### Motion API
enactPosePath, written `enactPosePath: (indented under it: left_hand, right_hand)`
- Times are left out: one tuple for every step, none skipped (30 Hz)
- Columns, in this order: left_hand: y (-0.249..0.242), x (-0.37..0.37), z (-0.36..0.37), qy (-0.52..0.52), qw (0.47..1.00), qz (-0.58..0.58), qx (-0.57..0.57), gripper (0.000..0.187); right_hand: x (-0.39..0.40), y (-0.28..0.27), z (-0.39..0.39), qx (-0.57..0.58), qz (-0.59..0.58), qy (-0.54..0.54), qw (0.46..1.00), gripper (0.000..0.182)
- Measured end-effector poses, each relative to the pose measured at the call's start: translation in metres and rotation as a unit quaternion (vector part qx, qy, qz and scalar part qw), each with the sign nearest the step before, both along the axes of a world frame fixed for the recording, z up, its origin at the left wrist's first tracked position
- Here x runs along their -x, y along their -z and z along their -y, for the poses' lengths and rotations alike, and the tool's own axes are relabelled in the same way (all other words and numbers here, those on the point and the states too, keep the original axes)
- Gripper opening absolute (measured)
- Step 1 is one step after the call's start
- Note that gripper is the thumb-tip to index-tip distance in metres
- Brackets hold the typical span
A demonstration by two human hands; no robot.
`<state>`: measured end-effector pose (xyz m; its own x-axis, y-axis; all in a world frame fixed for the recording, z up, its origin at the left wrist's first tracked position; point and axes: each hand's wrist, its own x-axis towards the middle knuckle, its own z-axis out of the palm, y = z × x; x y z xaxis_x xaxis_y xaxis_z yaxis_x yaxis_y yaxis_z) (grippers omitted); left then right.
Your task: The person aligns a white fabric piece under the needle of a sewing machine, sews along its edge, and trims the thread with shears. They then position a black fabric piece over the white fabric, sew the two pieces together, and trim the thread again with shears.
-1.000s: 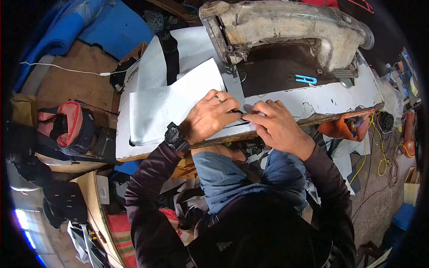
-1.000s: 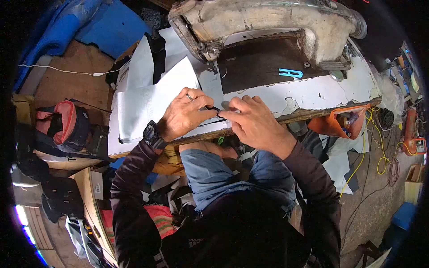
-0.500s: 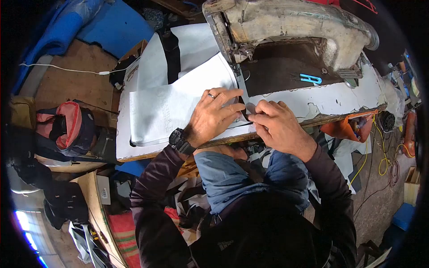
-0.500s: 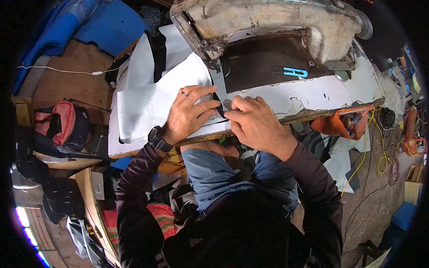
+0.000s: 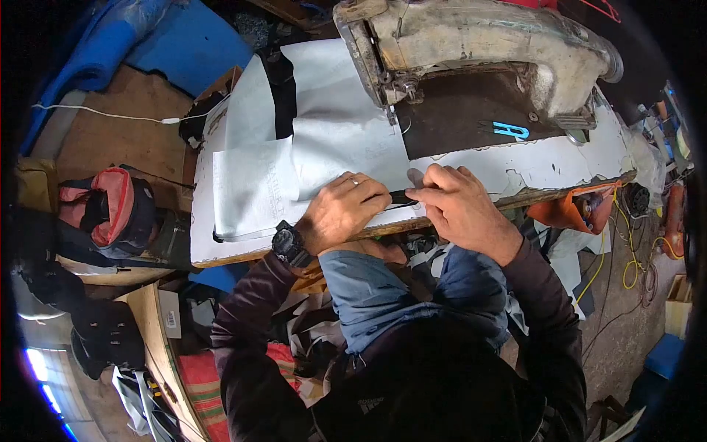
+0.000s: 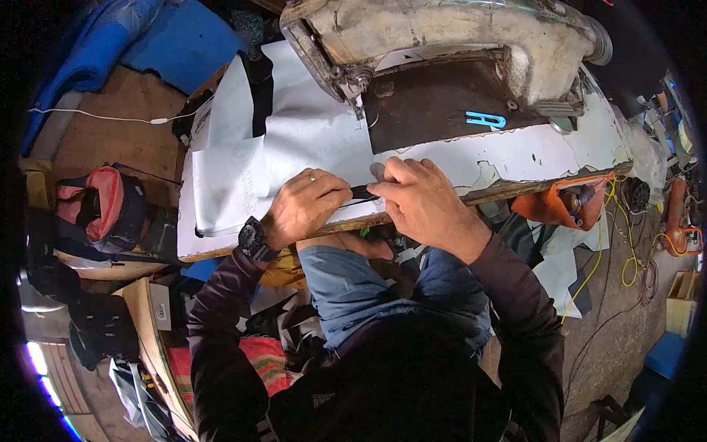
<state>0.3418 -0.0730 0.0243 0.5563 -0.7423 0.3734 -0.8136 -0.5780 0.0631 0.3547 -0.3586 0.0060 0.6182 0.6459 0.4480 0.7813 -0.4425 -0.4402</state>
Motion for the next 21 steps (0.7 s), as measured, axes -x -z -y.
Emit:
enactPosePath:
  left_hand:
    - [-0.001, 0.001, -0.001, 0.004, 1.000, 0.006, -0.007, 0.032]
    - [-0.001, 0.002, -0.001, 0.007, 1.000, 0.012, -0.013, 0.034]
    - [-0.003, 0.003, 0.001, -0.002, 1.000, 0.004, -0.022, 0.036]
    - [-0.006, 0.005, 0.003, -0.011, 0.999, -0.005, -0.031, 0.039]
    - [-0.008, 0.005, 0.005, -0.009, 0.999, -0.008, -0.031, 0.041]
    - [-0.010, 0.006, 0.007, -0.007, 0.999, -0.012, -0.031, 0.043]
    - [-0.011, 0.005, 0.009, 0.005, 1.000, -0.011, -0.023, 0.045]
    - [-0.012, 0.005, 0.010, 0.012, 1.000, -0.017, -0.014, 0.046]
    - [-0.012, 0.006, 0.012, 0.019, 1.000, -0.023, -0.004, 0.047]
    - [-0.012, 0.009, 0.013, 0.017, 0.999, -0.035, 0.008, 0.048]
    - [-0.012, 0.010, 0.013, 0.017, 0.999, -0.040, 0.012, 0.048]
    - [-0.012, 0.010, 0.013, 0.017, 0.999, -0.046, 0.015, 0.049]
    - [-0.013, 0.009, 0.012, 0.020, 0.999, -0.046, 0.010, 0.049]
    - [-0.012, 0.008, 0.011, 0.023, 0.998, -0.050, 0.013, 0.050]
    - [-0.012, 0.008, 0.011, 0.025, 0.998, -0.053, 0.015, 0.050]
    - [-0.012, 0.008, 0.011, 0.026, 0.998, -0.059, 0.026, 0.050]
    - [-0.011, 0.006, 0.011, 0.030, 0.997, -0.058, 0.029, 0.049]
    - [-0.010, 0.005, 0.010, 0.033, 0.997, -0.058, 0.033, 0.049]
    - [-0.009, 0.003, 0.008, 0.038, 0.998, -0.051, 0.029, 0.048]
    - [-0.008, 0.002, 0.007, 0.042, 0.997, -0.049, 0.030, 0.046]
    - [-0.007, 0.000, 0.006, 0.045, 0.997, -0.047, 0.031, 0.045]
  right_hand:
    - [0.000, -0.001, 0.000, 0.008, -0.005, 0.002, 1.000, 0.024]
    - [0.000, -0.002, 0.000, 0.017, -0.010, 0.004, 1.000, 0.025]
    - [0.000, -0.002, 0.000, 0.025, -0.016, 0.005, 1.000, 0.025]
    - [0.001, -0.002, 0.000, 0.023, -0.015, 0.006, 1.000, 0.025]
    - [0.001, -0.002, 0.000, 0.021, -0.013, 0.006, 1.000, 0.025]
    - [0.001, -0.002, 0.000, 0.018, -0.012, 0.007, 1.000, 0.025]
    - [0.000, -0.003, 0.000, 0.015, -0.019, 0.003, 1.000, 0.026]
    - [-0.001, -0.004, 0.001, 0.012, -0.026, 0.000, 1.000, 0.026]
    - [-0.002, -0.005, 0.001, 0.009, -0.034, -0.003, 0.999, 0.026]
    - [-0.004, -0.005, 0.003, -0.004, -0.048, -0.011, 0.999, 0.027]
    - [-0.007, -0.005, 0.006, -0.016, -0.062, -0.020, 0.998, 0.027]
    - [-0.010, -0.005, 0.008, -0.029, -0.075, -0.030, 0.996, 0.028]
    - [-0.014, -0.006, 0.011, -0.045, -0.126, -0.033, 0.990, 0.028]
    - [-0.017, -0.007, 0.014, -0.060, -0.177, -0.036, 0.982, 0.029]
    - [-0.019, -0.007, 0.016, -0.075, -0.228, -0.038, 0.970, 0.029]
    - [-0.018, -0.007, 0.015, -0.086, -0.172, -0.038, 0.981, 0.030]
    - [-0.014, -0.006, 0.013, -0.098, -0.115, -0.039, 0.988, 0.031]
    - [-0.011, -0.006, 0.011, -0.109, -0.058, -0.040, 0.992, 0.031]
    - [-0.005, -0.008, 0.010, -0.060, -0.041, -0.039, 0.997, 0.032]
    - [-0.001, -0.008, 0.008, -0.030, -0.004, -0.043, 0.999, 0.032]
    - [0.001, -0.007, 0.006, 0.000, 0.032, -0.047, 0.998, 0.032]
